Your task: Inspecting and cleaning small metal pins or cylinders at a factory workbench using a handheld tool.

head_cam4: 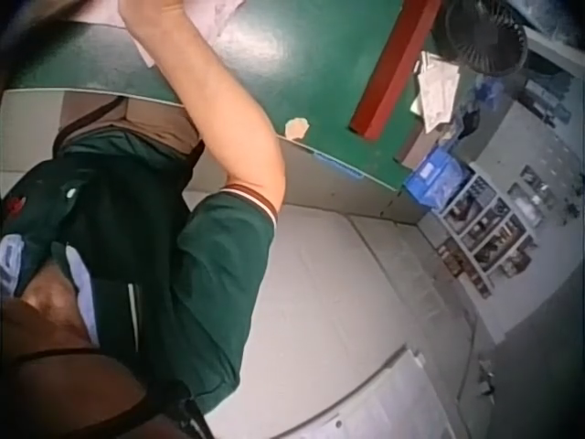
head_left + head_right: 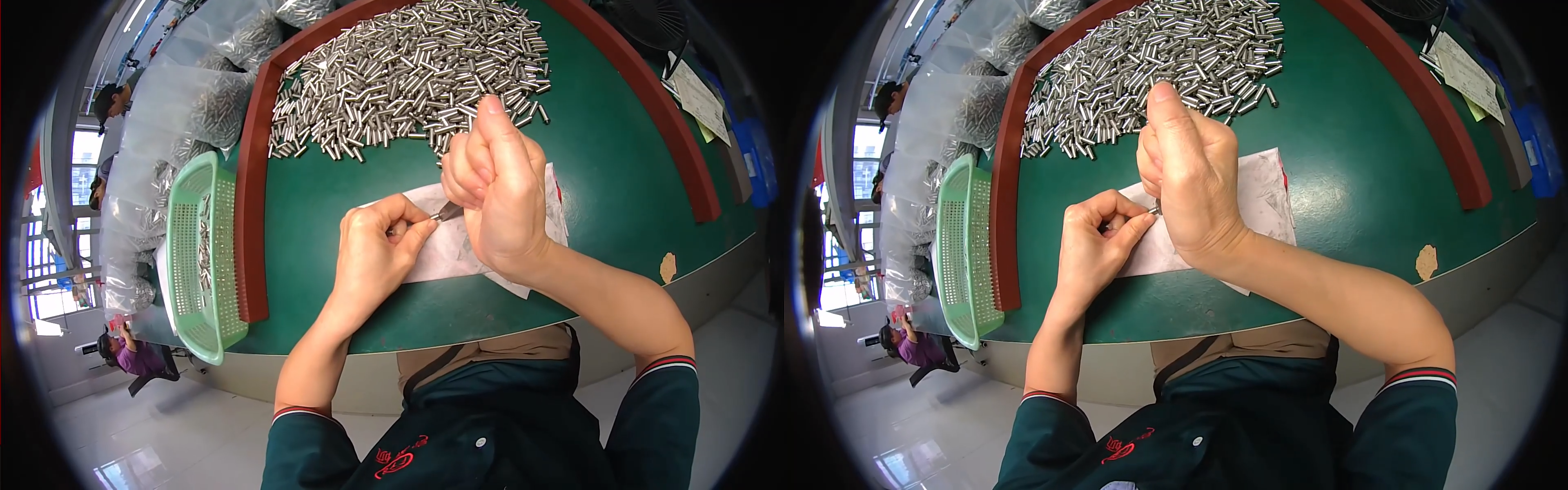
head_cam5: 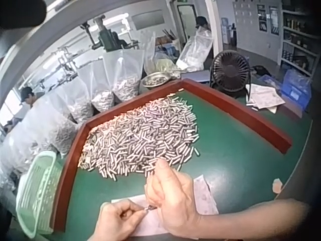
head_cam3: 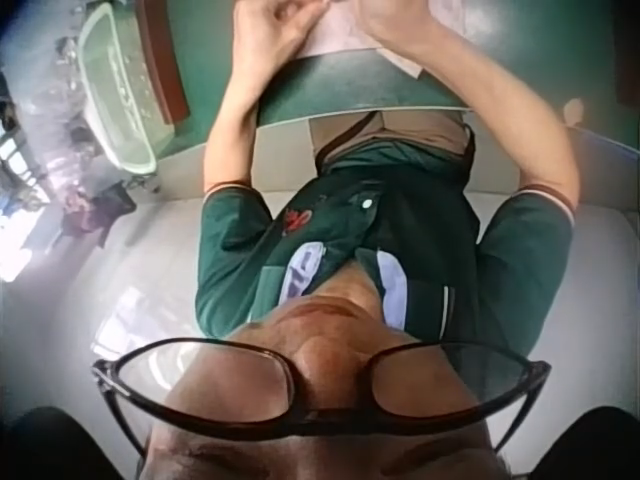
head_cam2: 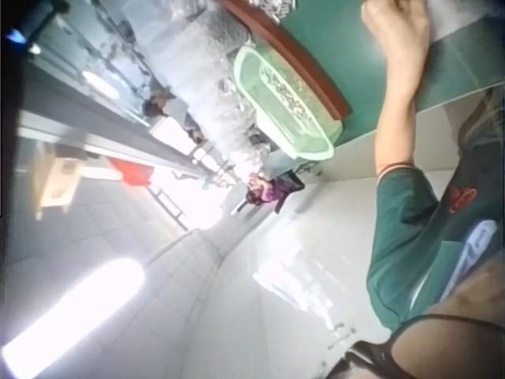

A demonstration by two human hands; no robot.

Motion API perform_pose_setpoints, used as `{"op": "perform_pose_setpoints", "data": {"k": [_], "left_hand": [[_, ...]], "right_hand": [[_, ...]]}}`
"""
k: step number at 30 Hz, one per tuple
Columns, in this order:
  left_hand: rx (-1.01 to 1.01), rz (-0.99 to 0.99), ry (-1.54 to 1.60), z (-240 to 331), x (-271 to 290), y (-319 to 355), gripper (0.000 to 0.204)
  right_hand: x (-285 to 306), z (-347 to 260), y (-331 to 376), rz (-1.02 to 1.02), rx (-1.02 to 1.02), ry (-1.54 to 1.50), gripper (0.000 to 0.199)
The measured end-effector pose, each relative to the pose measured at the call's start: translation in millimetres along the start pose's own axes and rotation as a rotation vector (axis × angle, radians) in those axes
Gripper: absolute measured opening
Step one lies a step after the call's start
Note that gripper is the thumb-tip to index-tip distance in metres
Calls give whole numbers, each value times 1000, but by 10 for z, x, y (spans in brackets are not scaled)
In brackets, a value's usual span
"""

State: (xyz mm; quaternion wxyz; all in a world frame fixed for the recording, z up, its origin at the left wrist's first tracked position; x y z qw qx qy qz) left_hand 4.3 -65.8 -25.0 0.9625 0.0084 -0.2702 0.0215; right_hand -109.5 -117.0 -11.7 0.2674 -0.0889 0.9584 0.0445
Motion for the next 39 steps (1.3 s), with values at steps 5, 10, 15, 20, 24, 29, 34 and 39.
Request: {"op": "perform_pose_setpoints", "data": {"k": [5,10,15,20,24,29,34,39], "left_hand": [[14,-13,23,-11,0,-11,9],[7,-18,23,-15,21,-8,10],[-22,-12,-1,27,49,-18,10],[-47,-5,-15,62,-93,-72,10],[-54,69,316,177,260,-14,9],[-94,-154,1335,279,284,-283,10],[-140,-137,1376,127,208,-419,13],[-222,-29,1169,89,327,-354,10]], "right_hand": [[-22,18,30,-25,25,23,46],[-119,-7,114,-89,113,64,46],[-171,15,119,-93,131,107,45],[-56,-25,30,-116,173,135,43],[-277,-575,-44,-255,268,240,36],[-409,-762,-166,-409,310,548,16],[-532,-562,-67,-423,456,712,18],[-480,-423,-11,-387,464,739,19]]}}
Point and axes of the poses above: each hand's wrist, its own y-axis away from the middle knuckle, its own x-axis out of the back of the hand, z = x × y, the point moved 8 cm from there along -y, towards the middle knuckle, and after that the axes turned 11 degrees about y, right-handed, at the moved point
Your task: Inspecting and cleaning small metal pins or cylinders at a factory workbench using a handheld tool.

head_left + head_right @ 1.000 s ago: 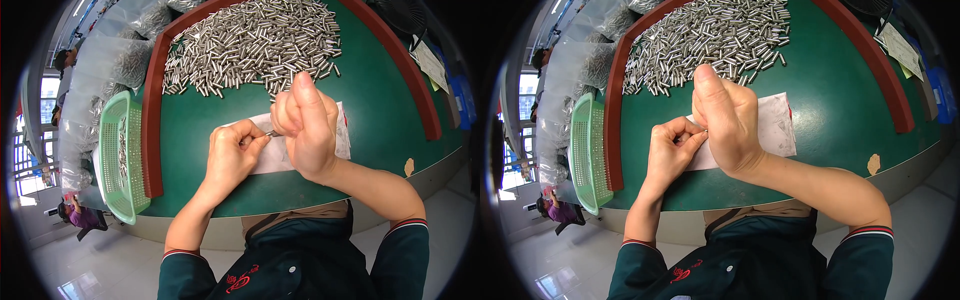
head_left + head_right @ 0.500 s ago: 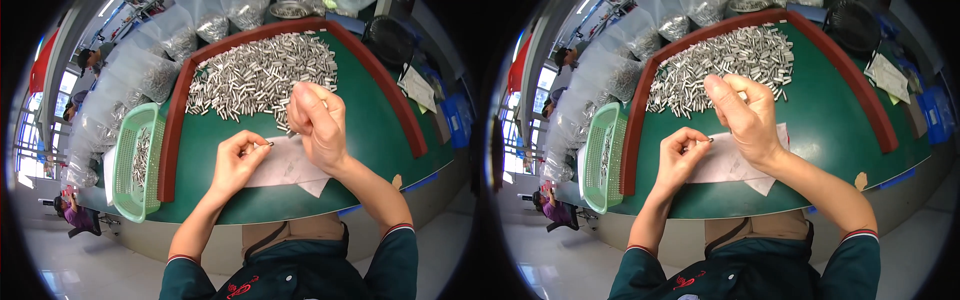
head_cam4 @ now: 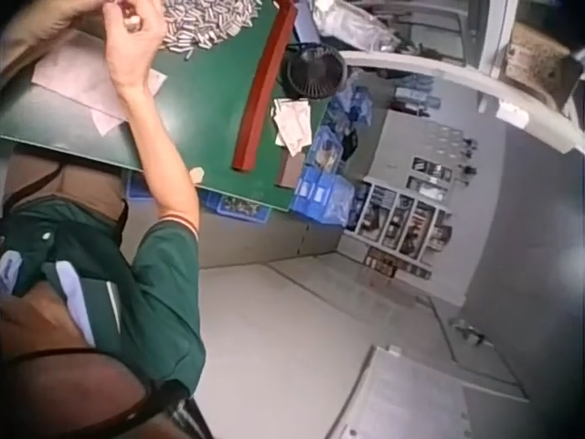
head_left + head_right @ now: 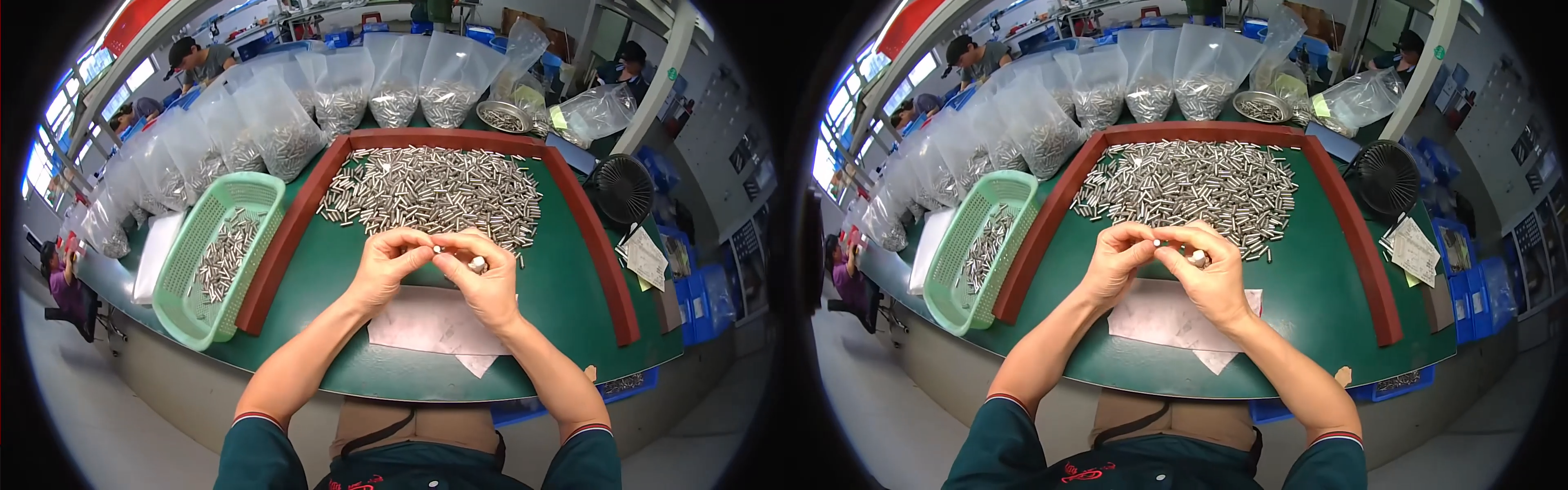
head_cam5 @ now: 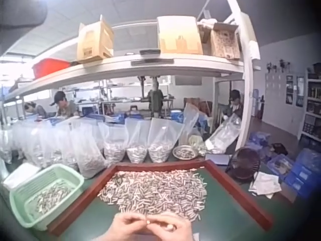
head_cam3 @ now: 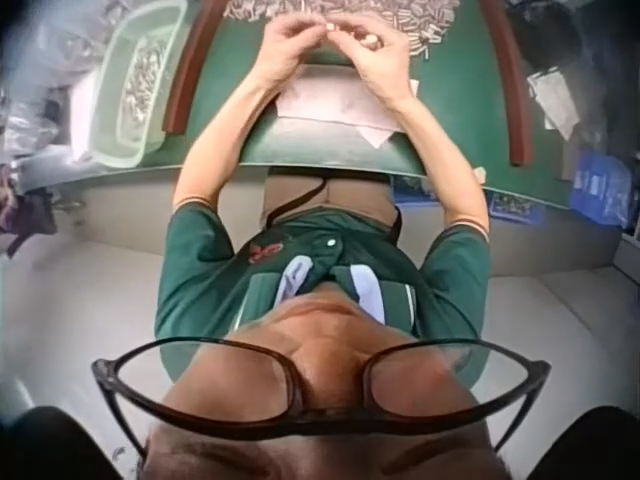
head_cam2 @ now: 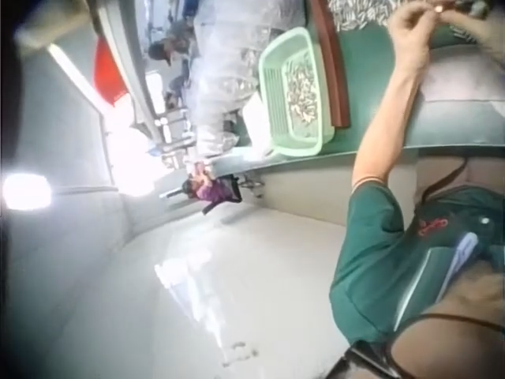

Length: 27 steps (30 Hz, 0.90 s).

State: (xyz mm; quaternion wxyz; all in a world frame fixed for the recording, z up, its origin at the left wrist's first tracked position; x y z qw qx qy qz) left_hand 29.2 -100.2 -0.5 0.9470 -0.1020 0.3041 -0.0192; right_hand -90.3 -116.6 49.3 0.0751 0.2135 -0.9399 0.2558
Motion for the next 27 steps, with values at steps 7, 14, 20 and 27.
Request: {"op": "perform_pose_setpoints", "data": {"k": [7,14,20,27], "left_hand": [[-96,26,-76,34,-15,25,10],[157,44,112,-140,-122,104,15],[198,33,150,-67,-191,123,23],[249,78,-91,-117,-77,148,20]], "right_hand": [[18,59,42,60,18,16,21],[48,111,67,83,5,-30,17],[57,-131,41,86,165,297,19],[9,-133,41,66,239,424,18]]}}
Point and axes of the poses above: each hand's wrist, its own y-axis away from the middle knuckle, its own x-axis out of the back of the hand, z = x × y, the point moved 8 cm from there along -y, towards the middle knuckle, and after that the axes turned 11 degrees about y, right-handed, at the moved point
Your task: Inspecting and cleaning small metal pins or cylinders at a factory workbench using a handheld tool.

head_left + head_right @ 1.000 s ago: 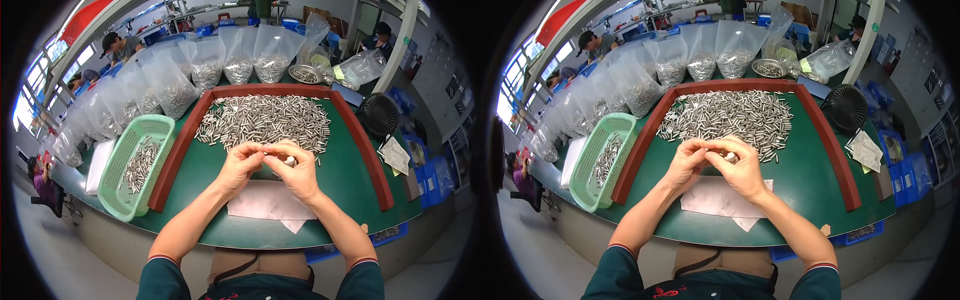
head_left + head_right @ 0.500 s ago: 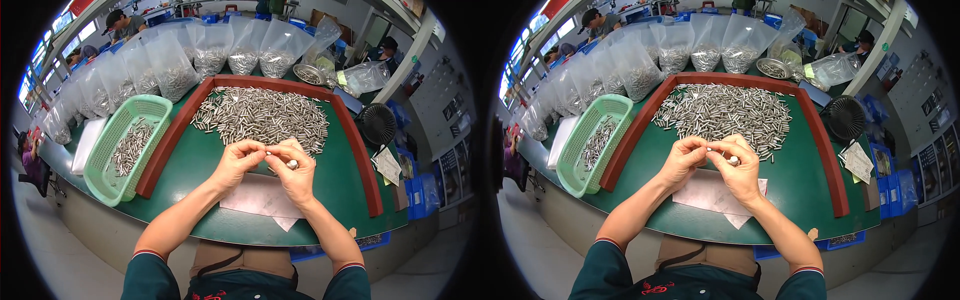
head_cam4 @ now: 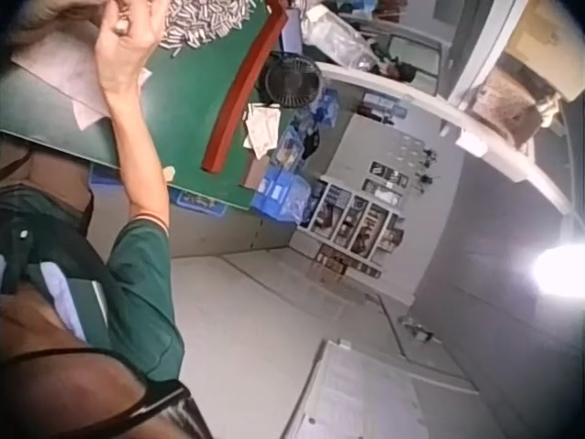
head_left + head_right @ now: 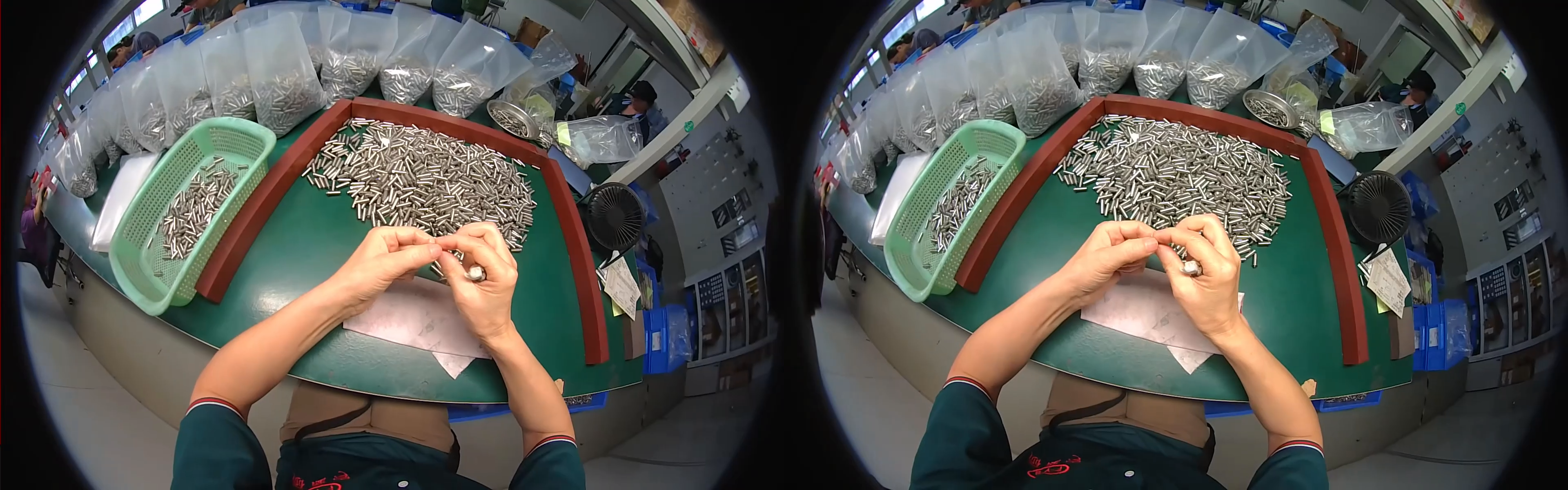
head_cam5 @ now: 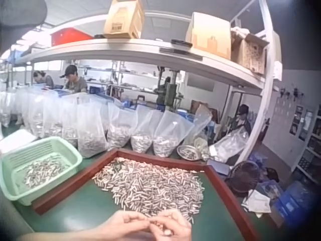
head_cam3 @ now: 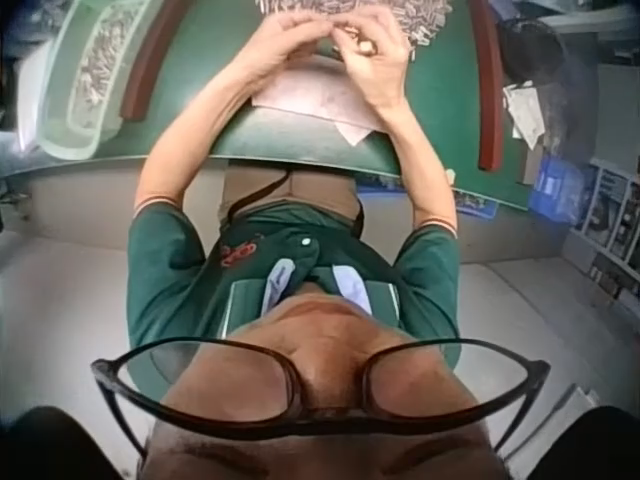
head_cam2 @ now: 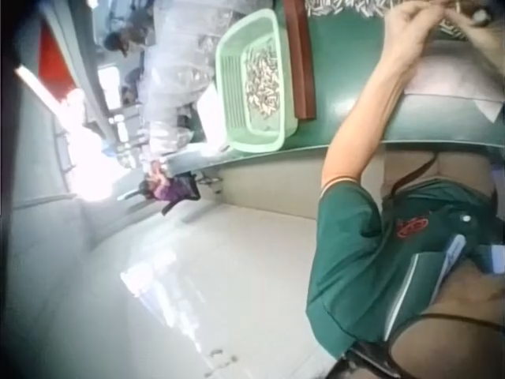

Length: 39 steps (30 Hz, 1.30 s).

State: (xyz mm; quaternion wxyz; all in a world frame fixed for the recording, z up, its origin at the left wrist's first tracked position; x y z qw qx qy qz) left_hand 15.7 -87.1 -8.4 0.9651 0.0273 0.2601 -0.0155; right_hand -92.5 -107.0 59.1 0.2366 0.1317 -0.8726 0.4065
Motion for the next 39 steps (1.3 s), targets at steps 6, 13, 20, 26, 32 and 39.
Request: {"op": "perform_pose_setpoints", "data": {"k": [6,13,20,26,32,39], "left_hand": [[-19,-132,96,-10,-48,-3,19],[64,-166,155,-9,-141,10,20],[114,-43,-254,-61,160,-48,32],[13,-63,-129,52,54,-42,36],[-23,-66,-76,52,-20,-43,38],[50,-56,34,-4,25,-34,34]], "right_hand": [[-51,31,-31,-134,-88,-58,15],[20,91,-102,-184,-103,-208,15],[73,258,-92,-226,-252,80,11],[25,265,-85,-237,-198,17,11],[55,207,-92,-205,-189,13,12],[15,136,-73,-220,-122,-27,12]]}}
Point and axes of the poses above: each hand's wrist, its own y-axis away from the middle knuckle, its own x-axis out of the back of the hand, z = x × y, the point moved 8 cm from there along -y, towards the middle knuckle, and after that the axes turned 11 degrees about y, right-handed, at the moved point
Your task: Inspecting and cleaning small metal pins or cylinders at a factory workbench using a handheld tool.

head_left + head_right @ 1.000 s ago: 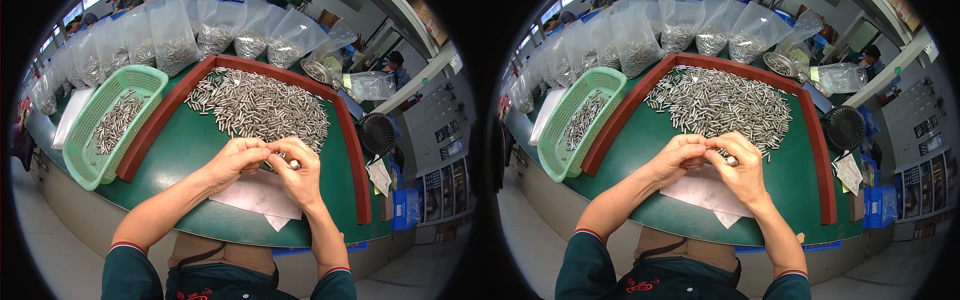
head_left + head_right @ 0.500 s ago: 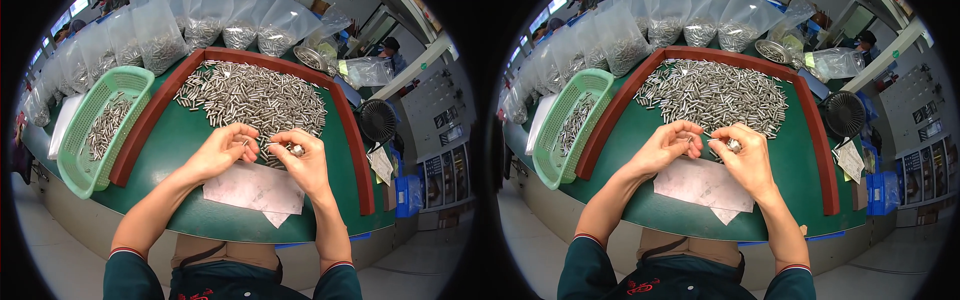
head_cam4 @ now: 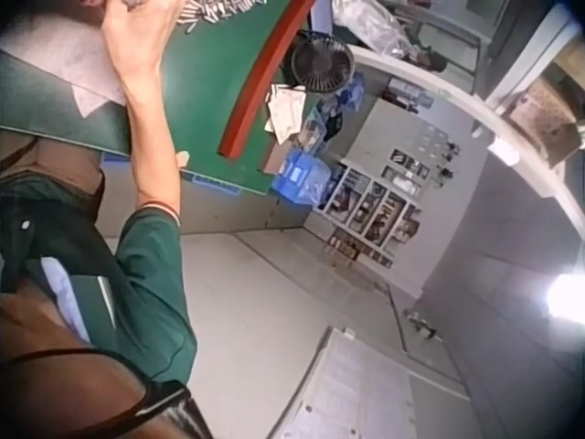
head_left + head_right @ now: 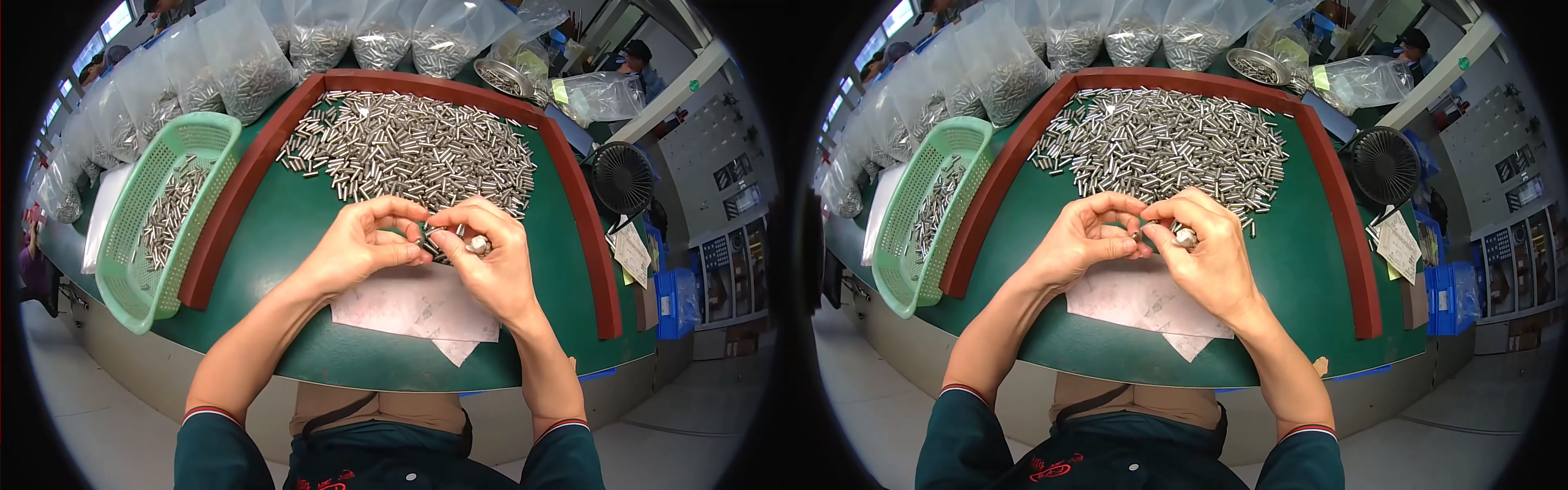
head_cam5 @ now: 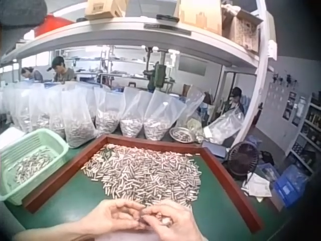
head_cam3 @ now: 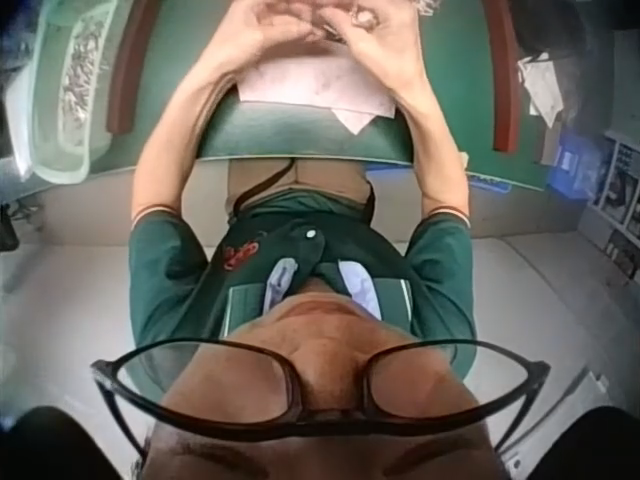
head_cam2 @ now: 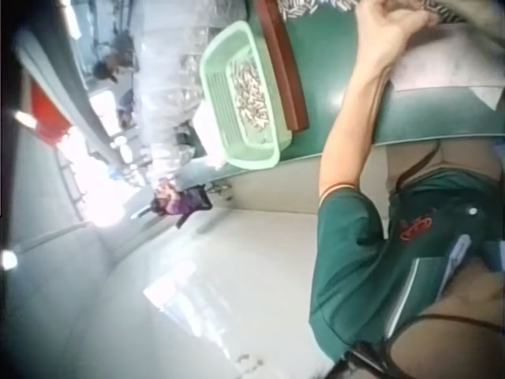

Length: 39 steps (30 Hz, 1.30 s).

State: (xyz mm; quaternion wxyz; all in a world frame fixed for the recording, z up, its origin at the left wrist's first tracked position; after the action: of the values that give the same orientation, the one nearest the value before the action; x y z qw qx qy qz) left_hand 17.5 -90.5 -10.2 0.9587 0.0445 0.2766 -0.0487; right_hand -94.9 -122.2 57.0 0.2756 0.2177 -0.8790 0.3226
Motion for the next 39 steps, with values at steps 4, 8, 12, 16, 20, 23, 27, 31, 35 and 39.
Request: {"op": "perform_pose_setpoints", "data": {"k": [4,8,12,16,20,23,27,31,35,39], "left_hand": [[37,24,-12,-13,5,16,23],[29,50,10,-37,37,10,16],[44,26,-7,-71,44,5,14],[59,31,-8,-43,13,14,16],[50,53,-1,-50,37,28,16],[51,53,-6,-59,32,21,15],[57,61,-25,-67,52,22,15],[50,62,-30,-63,46,24,15],[59,60,-37,-68,49,22,15],[65,57,-43,-57,48,25,15]], "right_hand": [[2,2,0,-7,-22,-21,13],[-4,2,-1,-27,-23,-1,13],[-30,-12,2,-29,-13,-5,12],[-38,-19,7,-8,27,-6,12],[-39,-26,3,-32,11,4,11],[-39,-23,9,-31,16,-2,12],[-44,-36,8,-19,30,7,12],[-40,-39,8,-18,31,12,13],[-51,-19,13,-19,21,7,13],[-57,2,15,-20,4,1,13]]}}
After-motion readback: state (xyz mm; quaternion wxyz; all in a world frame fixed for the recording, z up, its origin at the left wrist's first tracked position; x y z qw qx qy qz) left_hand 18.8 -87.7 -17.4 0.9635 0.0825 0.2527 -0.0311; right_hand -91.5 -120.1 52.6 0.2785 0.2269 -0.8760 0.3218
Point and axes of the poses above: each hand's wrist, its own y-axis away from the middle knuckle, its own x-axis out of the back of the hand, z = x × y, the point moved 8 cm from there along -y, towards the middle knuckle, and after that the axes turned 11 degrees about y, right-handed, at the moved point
